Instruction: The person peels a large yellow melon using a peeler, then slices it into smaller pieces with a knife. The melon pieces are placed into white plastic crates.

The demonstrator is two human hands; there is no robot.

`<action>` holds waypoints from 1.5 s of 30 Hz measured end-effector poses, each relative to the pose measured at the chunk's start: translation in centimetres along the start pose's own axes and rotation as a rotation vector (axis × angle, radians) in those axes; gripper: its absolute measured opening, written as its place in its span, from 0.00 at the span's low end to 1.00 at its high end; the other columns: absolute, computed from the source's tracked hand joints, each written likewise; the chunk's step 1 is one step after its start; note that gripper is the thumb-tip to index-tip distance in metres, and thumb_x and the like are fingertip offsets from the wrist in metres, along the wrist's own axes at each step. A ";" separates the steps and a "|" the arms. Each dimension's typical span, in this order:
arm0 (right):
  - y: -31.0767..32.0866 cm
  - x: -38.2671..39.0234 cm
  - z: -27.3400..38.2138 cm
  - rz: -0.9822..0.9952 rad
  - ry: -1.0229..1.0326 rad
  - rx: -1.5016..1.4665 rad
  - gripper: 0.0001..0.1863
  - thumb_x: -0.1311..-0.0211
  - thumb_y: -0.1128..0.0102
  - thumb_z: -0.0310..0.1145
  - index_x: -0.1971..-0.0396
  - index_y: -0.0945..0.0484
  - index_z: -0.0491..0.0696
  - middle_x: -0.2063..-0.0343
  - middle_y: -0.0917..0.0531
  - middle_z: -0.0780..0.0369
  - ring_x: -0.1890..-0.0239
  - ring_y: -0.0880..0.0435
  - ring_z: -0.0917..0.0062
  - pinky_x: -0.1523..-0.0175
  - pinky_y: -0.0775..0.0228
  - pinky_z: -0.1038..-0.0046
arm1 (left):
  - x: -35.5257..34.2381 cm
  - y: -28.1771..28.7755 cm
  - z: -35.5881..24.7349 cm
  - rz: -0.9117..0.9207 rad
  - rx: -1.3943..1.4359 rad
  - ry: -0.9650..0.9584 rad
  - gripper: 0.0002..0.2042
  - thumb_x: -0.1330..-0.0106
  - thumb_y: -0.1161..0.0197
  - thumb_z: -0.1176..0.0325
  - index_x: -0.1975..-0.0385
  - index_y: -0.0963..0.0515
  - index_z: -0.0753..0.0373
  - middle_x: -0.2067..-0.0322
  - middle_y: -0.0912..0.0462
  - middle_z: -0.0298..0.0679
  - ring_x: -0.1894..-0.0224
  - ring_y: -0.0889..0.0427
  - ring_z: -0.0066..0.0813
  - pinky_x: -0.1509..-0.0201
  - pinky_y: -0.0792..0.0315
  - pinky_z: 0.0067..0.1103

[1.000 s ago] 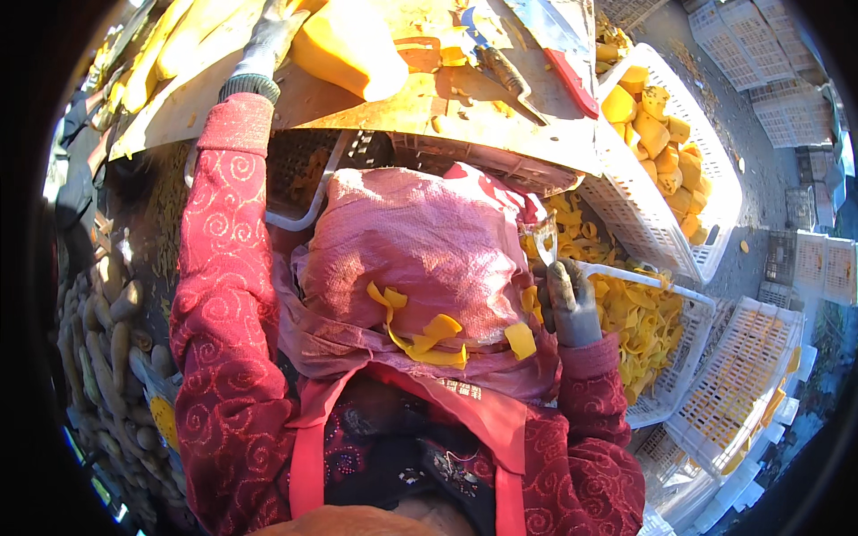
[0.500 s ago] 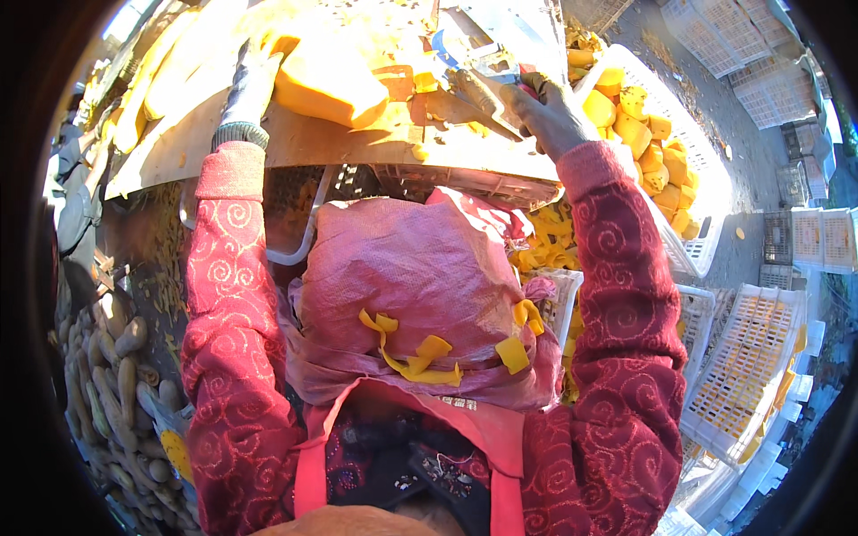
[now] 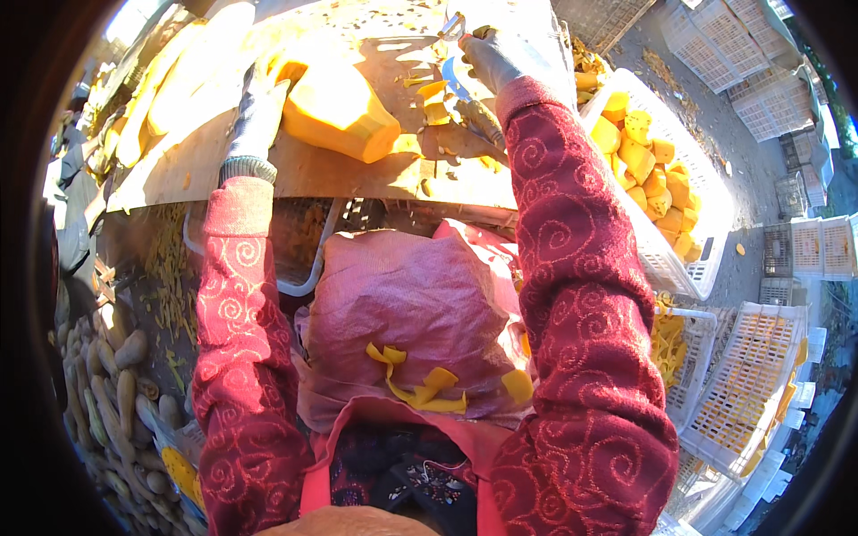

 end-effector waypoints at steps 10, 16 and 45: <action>6.5 1.5 -1.5 -0.056 0.228 0.333 0.20 0.37 0.43 0.47 0.57 0.19 0.46 0.69 0.21 0.69 0.69 0.26 0.85 0.60 0.30 0.77 | 0.3 -0.1 0.8 0.025 0.058 0.045 0.27 0.38 0.36 0.64 0.39 0.33 0.61 0.43 0.26 0.54 0.41 0.28 0.52 0.35 0.34 0.33; 10.1 7.9 -3.3 -0.048 0.189 0.862 0.24 0.38 0.41 0.48 0.50 0.21 0.46 0.58 0.15 0.57 0.56 0.17 0.71 0.49 0.28 0.71 | 0.2 0.3 1.3 -0.068 -0.045 0.054 0.29 0.40 0.34 0.67 0.38 0.35 0.63 0.41 0.30 0.56 0.39 0.31 0.52 0.34 0.35 0.33; 9.9 24.1 -2.4 -0.014 -0.288 -0.517 0.12 0.32 0.43 0.34 0.53 0.27 0.46 0.69 0.25 0.66 0.82 0.35 0.90 0.84 0.48 0.87 | -1.4 -1.0 0.5 0.358 -0.678 0.022 0.18 0.42 0.41 0.75 0.50 0.22 0.60 0.50 0.22 0.48 0.46 0.26 0.48 0.39 0.30 0.34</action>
Point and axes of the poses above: each hand's wrist, its own x-axis away from the middle knuckle, its own y-axis out of the back of the hand, z = x × y, the point moved 4 cm from there along -x, towards the middle knuckle
